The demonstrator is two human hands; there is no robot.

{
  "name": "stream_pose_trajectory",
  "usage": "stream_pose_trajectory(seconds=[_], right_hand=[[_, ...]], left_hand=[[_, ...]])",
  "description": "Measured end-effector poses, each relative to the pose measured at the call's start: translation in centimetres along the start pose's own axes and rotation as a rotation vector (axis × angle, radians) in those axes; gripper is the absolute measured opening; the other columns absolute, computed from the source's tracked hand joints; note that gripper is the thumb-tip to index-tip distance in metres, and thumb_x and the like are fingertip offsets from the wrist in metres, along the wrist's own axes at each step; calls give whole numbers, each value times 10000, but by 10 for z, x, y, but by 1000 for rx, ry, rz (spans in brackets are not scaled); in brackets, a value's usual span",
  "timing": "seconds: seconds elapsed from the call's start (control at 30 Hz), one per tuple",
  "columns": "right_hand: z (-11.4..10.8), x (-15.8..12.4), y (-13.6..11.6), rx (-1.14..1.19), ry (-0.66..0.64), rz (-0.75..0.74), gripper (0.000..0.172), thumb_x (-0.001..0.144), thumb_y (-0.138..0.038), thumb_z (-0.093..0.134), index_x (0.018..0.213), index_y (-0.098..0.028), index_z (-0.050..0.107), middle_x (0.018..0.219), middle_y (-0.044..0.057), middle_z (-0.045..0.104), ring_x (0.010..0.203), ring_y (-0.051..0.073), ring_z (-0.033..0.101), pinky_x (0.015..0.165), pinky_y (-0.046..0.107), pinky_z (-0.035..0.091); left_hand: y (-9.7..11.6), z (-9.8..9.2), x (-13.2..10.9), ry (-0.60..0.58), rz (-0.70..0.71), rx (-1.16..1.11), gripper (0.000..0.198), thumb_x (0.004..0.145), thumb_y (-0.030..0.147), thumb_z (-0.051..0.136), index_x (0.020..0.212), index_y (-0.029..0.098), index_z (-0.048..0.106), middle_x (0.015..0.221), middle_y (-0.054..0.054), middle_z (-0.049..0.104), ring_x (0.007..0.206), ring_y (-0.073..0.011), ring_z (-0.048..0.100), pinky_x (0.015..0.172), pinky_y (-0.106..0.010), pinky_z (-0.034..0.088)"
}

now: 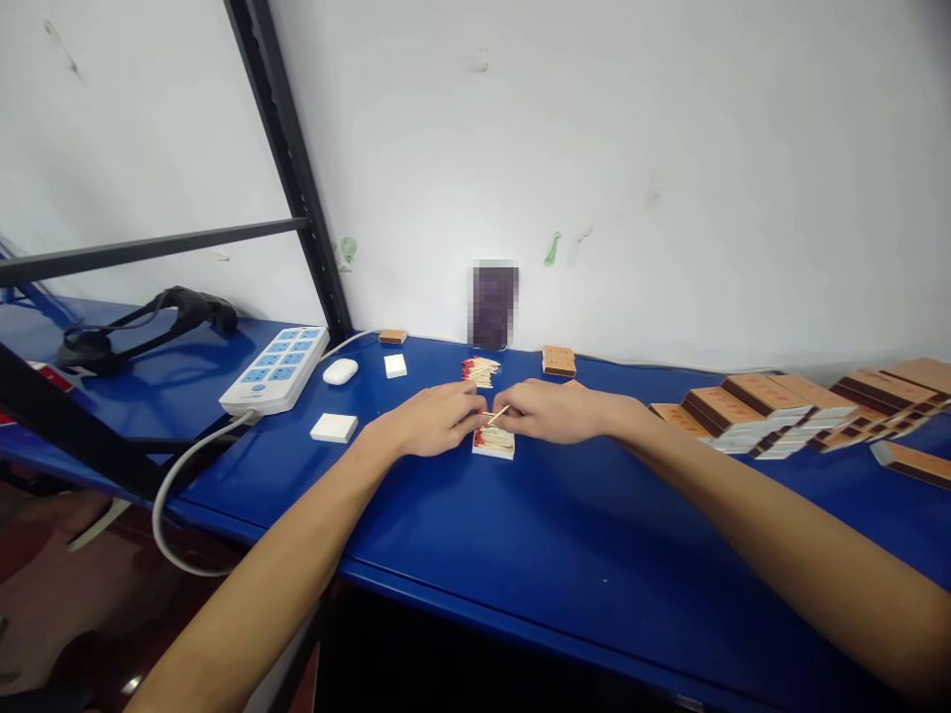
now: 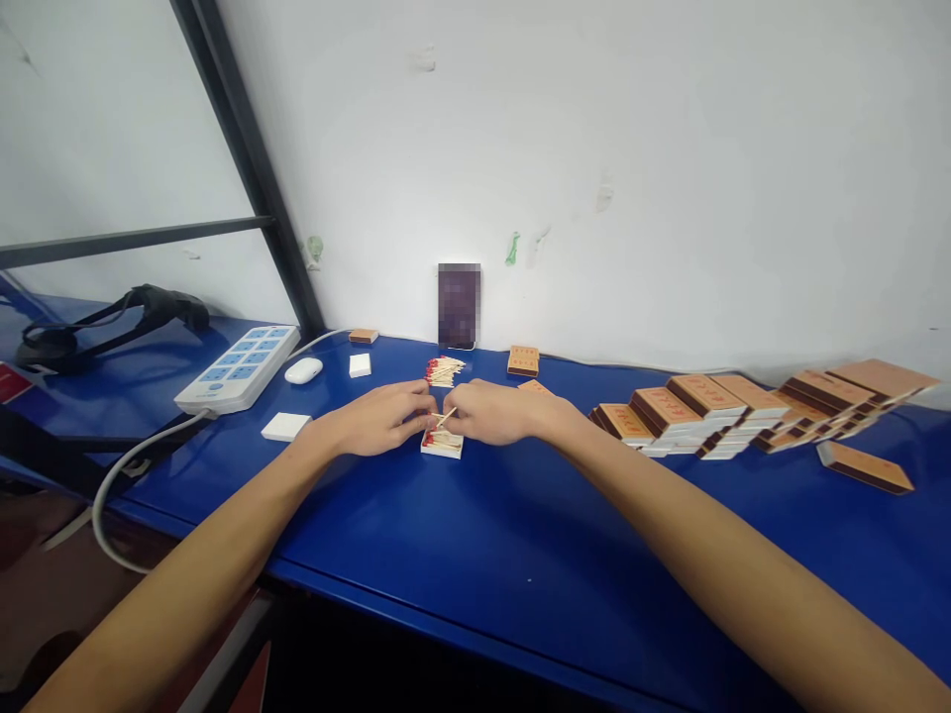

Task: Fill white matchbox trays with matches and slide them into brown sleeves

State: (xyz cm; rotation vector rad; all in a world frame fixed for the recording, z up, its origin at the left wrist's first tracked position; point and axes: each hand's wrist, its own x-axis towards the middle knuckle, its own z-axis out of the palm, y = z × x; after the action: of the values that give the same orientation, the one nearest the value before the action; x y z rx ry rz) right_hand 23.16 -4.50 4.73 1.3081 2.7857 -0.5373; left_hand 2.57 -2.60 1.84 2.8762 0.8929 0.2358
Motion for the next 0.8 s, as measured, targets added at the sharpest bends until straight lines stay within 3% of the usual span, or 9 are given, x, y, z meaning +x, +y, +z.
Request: stream_pose_trajectory(seconds=[0.3,0.47,0.63,0.8], right_hand=[[-1,0,-4,-17,-15,23,140,827,-297,530,776,-209,626,683,10,635,575,139,523,515,266,302],[0,0,7,9,18,30,161,771,-334,602,887,-233,651,763,13,671,601,142,555,508,249,319],[-2,0,3,76,-43,30,84,771,-276,566,749,-210,613,643,-1,659,561,136,567,526,243,349],[-2,-1,-4,70,-63,22,126,785,-259,530,683,-204,581,585,-13,636,523,126,549,537,246,357]], left_hand=[[4,-1,0,48,-19,-18,161,855,325,511,908,200,598,875,-25,583,813,-183,562,724,-313,431],[5,-1,-1,91,-1,-36,234,761,325,571,958,199,567,924,-35,582,861,-201,565,767,-327,454],[5,0,0,73,9,-28,269,752,374,595,956,199,582,921,-37,593,875,-209,572,786,-334,459],[4,1,0,71,-18,-30,317,753,393,616,1006,202,611,946,-46,610,921,-227,578,819,-347,456]])
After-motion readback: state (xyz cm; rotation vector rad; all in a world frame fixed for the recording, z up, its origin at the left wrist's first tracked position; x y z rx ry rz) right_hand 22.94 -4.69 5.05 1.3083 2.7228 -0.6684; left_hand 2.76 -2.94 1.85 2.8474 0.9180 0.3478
